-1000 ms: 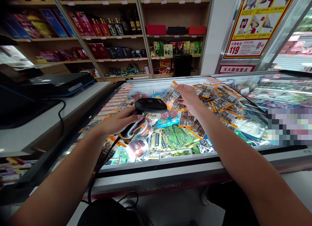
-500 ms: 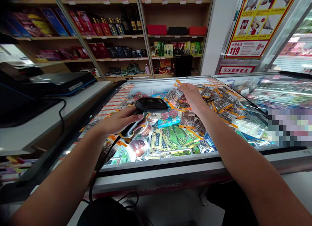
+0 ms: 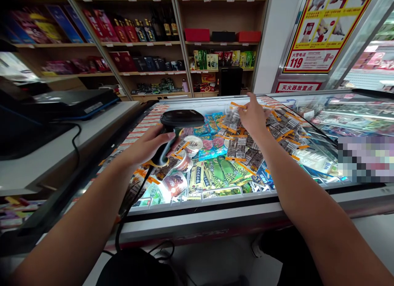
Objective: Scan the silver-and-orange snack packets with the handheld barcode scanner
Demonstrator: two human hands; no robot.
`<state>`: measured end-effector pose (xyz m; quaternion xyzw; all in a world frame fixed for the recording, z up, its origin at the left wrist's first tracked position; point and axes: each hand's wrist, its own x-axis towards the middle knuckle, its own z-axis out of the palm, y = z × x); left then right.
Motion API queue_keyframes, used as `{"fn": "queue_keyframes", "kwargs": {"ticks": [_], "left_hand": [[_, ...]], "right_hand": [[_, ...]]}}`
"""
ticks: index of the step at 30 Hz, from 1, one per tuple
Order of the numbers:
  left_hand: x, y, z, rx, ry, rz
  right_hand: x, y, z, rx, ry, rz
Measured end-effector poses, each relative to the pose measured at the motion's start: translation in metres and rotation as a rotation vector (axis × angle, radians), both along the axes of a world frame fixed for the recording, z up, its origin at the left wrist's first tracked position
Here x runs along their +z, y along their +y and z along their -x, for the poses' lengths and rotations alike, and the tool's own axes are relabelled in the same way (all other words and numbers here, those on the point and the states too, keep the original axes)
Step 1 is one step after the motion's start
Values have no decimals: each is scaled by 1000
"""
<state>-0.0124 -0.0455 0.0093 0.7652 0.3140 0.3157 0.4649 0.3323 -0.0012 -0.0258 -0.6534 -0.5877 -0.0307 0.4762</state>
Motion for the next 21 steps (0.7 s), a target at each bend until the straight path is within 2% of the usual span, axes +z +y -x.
{"fn": "queue_keyframes", "kwargs": {"ticks": [3,5,6,8,11,13,17,21], "left_hand": [[4,-2,-4,47,-127,63],[6,-4,-7,93,-226,85],[7,-4,-9,114,-275,90],[8,-3,-10,166,-342,93],[9,1,-7,239,-383,115],[9,3,-4,260,-395,149],[12,2,-1,267,-418,217],[12,-3,-5,260,-439,239]], "right_hand": [[5,-7,-6,-247,-210,10],[11,-14,7,-224,-262,5],[13,-19,18,-146,-259,2],[13,-33,50,132,-205,39],[1,-60,108,692,-103,270],[-15,-77,142,885,-108,374],[-46,-90,182,778,-265,333],[-62,-77,189,736,-290,347]]}}
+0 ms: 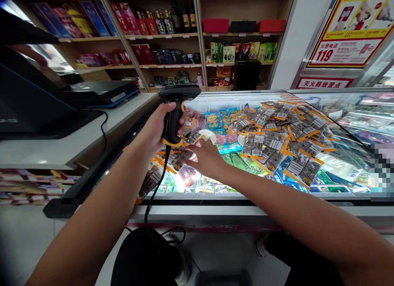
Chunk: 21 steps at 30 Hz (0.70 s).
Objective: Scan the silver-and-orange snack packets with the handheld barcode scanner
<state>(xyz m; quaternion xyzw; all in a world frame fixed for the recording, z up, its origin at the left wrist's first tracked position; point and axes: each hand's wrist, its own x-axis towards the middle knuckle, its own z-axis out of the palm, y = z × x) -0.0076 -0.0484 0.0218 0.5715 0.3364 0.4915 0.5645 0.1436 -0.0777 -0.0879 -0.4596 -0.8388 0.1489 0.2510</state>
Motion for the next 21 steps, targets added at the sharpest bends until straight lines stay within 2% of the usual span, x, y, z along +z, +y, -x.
{"fn": "queue_keyframes", "kwargs": {"ticks": [4,11,17,21], "left_hand": [[0,-2,-3,-12,19,13],[-1,0,-2,-31,42,18],[-3,1,-2,-38,55,19],[-5,2,0,-88,85,-42]], "right_hand": [[-1,9,-5,40,71,20],[6,2,-9,55,87,2],[9,1,-10,86,137,140],[21,2,-25,144,261,257]]}}
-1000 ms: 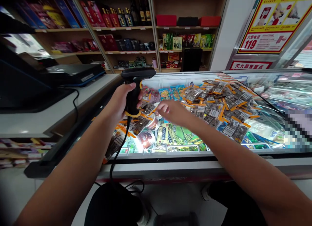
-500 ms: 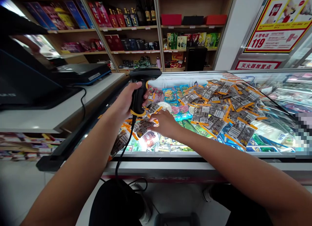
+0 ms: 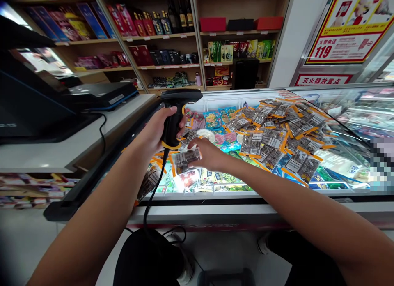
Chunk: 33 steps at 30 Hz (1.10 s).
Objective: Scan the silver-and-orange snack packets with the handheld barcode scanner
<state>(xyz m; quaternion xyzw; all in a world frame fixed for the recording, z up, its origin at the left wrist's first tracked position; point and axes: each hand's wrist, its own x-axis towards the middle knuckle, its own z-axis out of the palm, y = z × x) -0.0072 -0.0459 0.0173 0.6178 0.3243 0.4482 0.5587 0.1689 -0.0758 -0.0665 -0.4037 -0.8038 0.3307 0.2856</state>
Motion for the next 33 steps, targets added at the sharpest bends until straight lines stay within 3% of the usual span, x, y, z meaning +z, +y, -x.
{"fn": "queue_keyframes", "kwargs": {"ticks": [4,10,13,17,24,28,33], "left_hand": [[-2,1,3,-67,49,-55],[-7,5,5,-146,112,-88],[-10,8,7,-163,210,-134],[-12,11,10,-193,397,-260],[-9,9,11,-102,649,-630],[-11,12,12,-92,685,-624],[-12,13,14,-82,712,-561]], "right_hand": [[19,12,-33,-75,155,141],[31,45,-78,-512,244,-37],[32,51,-86,-604,174,-122],[34,47,-87,-571,97,-213],[37,48,-89,-359,178,-86],[36,53,-92,-358,123,-210],[33,56,-94,-397,83,-181]]}}
